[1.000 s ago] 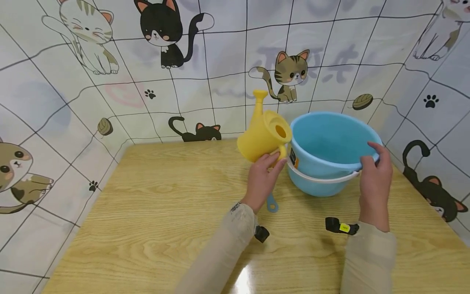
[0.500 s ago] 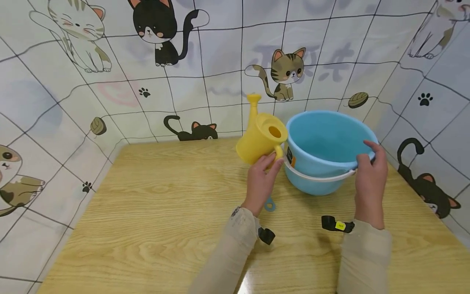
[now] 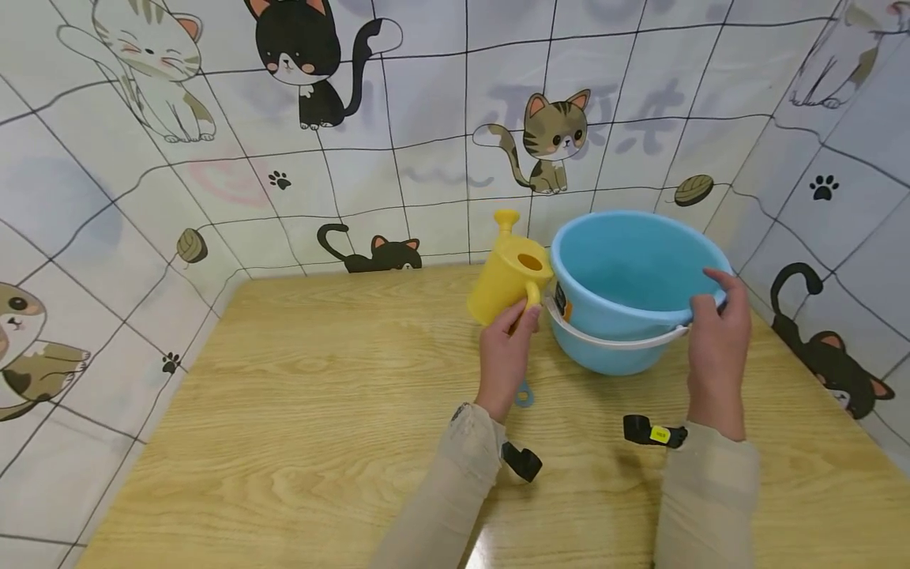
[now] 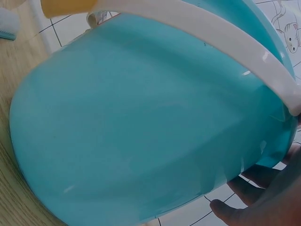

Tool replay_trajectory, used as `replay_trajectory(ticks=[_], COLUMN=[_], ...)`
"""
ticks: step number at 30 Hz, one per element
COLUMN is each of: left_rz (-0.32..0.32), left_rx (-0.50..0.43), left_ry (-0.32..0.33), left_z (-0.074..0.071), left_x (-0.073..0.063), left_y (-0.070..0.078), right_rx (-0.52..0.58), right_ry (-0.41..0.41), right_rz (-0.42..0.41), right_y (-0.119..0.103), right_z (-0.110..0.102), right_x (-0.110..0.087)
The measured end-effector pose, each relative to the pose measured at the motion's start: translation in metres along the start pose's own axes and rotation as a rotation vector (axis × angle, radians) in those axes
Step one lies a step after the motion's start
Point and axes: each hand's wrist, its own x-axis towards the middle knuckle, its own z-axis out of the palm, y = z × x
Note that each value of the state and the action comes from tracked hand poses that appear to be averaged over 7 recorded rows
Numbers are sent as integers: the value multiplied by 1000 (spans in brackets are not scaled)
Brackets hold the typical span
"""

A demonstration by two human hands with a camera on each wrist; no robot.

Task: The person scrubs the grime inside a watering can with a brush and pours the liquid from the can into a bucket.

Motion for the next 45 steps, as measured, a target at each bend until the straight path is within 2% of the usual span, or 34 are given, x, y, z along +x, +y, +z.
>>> replay_trajectory(ticks=[6,10,17,22,29,36,45], left_rz=[-92,-144,-146,-144,-188,-194,-226], left_rx=[-92,-164,-319,-312,-405,-491,-557], left_ry=[7,1,5,26,42,157,267], left_z=[-6,-12,-24,-36,-48,-68,-100], left_x=[-5,-2,6,9,15,21,29], left_y=[22,24,26,31,14,6,-6], right_rx=[0,-4,-1,-10,19,22,54], right_ry=[-12,-10,0,-1,-6,0,5], right_rz=[-2,0,-1,9,18,17,25], right_y=[0,-1,-1,-2,-2,-2,-1], right_z=[3,2,2,2,2,3,4], right_x=[-2,-2,-2,-2,0,-2,-1])
